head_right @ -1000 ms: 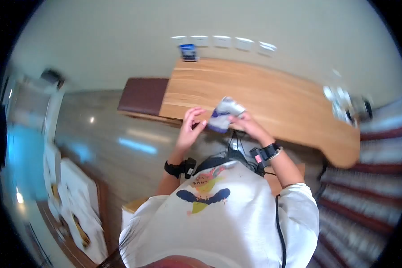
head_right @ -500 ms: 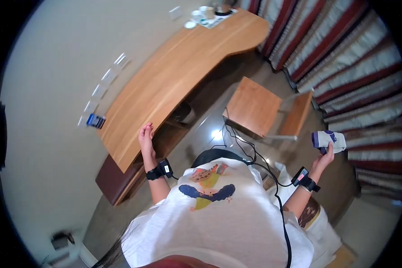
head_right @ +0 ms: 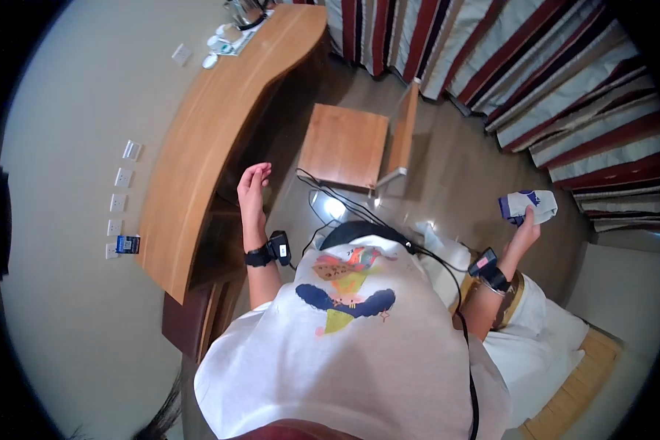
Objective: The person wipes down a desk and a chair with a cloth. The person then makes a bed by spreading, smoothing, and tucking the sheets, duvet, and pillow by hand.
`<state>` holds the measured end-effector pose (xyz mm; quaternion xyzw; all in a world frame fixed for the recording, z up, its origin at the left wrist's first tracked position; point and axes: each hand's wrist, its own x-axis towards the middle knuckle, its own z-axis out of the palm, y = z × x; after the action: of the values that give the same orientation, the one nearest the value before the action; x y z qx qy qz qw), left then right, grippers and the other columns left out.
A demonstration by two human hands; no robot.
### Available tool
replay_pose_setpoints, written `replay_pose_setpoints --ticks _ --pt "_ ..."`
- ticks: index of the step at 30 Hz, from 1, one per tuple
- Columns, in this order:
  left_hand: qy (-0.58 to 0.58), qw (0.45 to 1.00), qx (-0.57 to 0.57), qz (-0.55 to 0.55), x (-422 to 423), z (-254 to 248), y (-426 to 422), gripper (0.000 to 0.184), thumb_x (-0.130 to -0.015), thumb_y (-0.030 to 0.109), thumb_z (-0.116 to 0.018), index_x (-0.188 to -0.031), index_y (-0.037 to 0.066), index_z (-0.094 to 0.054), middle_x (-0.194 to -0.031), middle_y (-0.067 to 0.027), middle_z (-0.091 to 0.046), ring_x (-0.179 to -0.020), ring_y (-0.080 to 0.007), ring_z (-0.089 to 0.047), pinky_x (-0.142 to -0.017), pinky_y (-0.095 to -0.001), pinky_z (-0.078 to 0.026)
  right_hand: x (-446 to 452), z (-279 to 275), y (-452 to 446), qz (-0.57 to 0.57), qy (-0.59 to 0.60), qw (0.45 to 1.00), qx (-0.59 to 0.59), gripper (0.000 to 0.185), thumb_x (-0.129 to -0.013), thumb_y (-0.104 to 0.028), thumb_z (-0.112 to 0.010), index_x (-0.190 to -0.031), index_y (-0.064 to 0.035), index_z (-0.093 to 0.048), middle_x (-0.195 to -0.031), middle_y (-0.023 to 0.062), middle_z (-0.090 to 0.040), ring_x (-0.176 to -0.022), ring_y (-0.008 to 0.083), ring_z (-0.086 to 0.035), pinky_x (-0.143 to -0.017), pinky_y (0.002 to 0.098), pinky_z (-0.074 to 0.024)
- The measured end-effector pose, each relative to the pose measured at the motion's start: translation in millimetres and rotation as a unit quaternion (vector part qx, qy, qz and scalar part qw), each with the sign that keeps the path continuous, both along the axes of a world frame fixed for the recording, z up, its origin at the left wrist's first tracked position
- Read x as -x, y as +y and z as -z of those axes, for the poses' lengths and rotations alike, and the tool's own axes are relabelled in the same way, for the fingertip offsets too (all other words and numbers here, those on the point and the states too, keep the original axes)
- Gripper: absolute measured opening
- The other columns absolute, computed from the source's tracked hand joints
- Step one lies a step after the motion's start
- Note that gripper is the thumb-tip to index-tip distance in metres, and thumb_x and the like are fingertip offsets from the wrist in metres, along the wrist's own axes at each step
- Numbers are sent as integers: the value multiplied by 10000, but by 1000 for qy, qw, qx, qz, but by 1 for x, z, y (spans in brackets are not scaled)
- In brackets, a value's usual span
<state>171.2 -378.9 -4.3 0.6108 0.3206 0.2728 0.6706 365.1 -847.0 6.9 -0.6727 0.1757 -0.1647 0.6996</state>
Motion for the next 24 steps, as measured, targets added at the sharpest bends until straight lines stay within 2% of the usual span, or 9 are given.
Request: replay_pose_setpoints --ticks 2,4,6,9,13,16,18,21,24 --pt "17 1000 8 7 -19 5 -30 157 -823 159 -430 -864 61 -545 -879 -15 -564 -811 -79 -499 -666 -193 -356 -11 12 -27 9 -39 995 95 319 -753 -167 -523 -983 53 -503 -911 83 -552 -791 140 -519 -714 241 -389" --pt "31 999 15 4 -31 10 -50 158 -823 158 -429 -863 59 -544 -876 -15 -564 -806 -79 -501 -659 -193 -355 -19 38 -42 9 3 992 128 321 -752 -161 -528 -976 66 -500 -934 92 -546 -800 138 -515 -710 240 -390" --pt "23 999 30 5 -38 16 -56 159 -822 154 -429 -864 51 -542 -867 -20 -565 -792 -81 -506 -651 -189 -354 -26 57 -35 3 54 998 -23 304 -748 -153 -536 -969 50 -499 -925 83 -547 -791 141 -523 -694 244 -400" --pt "36 999 2 -22 -36 8 -57 165 -824 145 -425 -861 43 -548 -866 -30 -568 -783 -79 -509 -652 -177 -362 -34 40 -21 -60 113 987 -98 297 -740 -154 -548 -969 28 -495 -903 72 -548 -769 147 -533 -669 256 -412" --pt "48 997 -31 -61 -30 5 -58 172 -825 142 -423 -864 35 -551 -877 -35 -571 -788 -71 -508 -647 -173 -366 -63 60 -25 -130 72 986 -74 291 -737 -162 -553 -960 17 -496 -883 69 -550 -772 150 -535 -662 269 -422" --pt "65 995 -25 -74 -17 2 -61 171 -825 150 -427 -864 42 -552 -876 -30 -572 -794 -69 -510 -649 -177 -367 -70 64 -21 -126 96 983 -88 298 -744 -146 -537 -970 43 -491 -899 82 -545 -777 155 -532 -643 267 -420" --pt "73 994 -26 -75 -14 -1 -59 170 -824 155 -429 -865 46 -553 -875 -27 -572 -797 -69 -511 -651 -179 -367 -73 71 -11 -100 117 980 -129 279 -729 -172 -562 -936 4 -498 -872 64 -548 -778 146 -533 -651 268 -421" --pt "95 991 -39 -88 0 -8 -52 170 -824 165 -432 -863 53 -555 -872 -22 -573 -802 -70 -512 -656 -181 -368 -64 75 17 -100 151 975 -131 297 -730 -159 -554 -952 28 -491 -895 83 -539 -783 164 -533 -658 277 -428" --pt "91 990 -24 -106 19 -11 -35 173 -823 169 -434 -861 52 -555 -868 -23 -573 -800 -73 -513 -658 -182 -368 -52 79 43 -123 164 968 -147 284 -722 -170 -563 -933 9 -498 -881 76 -540 -784 164 -531 -660 272 -427"
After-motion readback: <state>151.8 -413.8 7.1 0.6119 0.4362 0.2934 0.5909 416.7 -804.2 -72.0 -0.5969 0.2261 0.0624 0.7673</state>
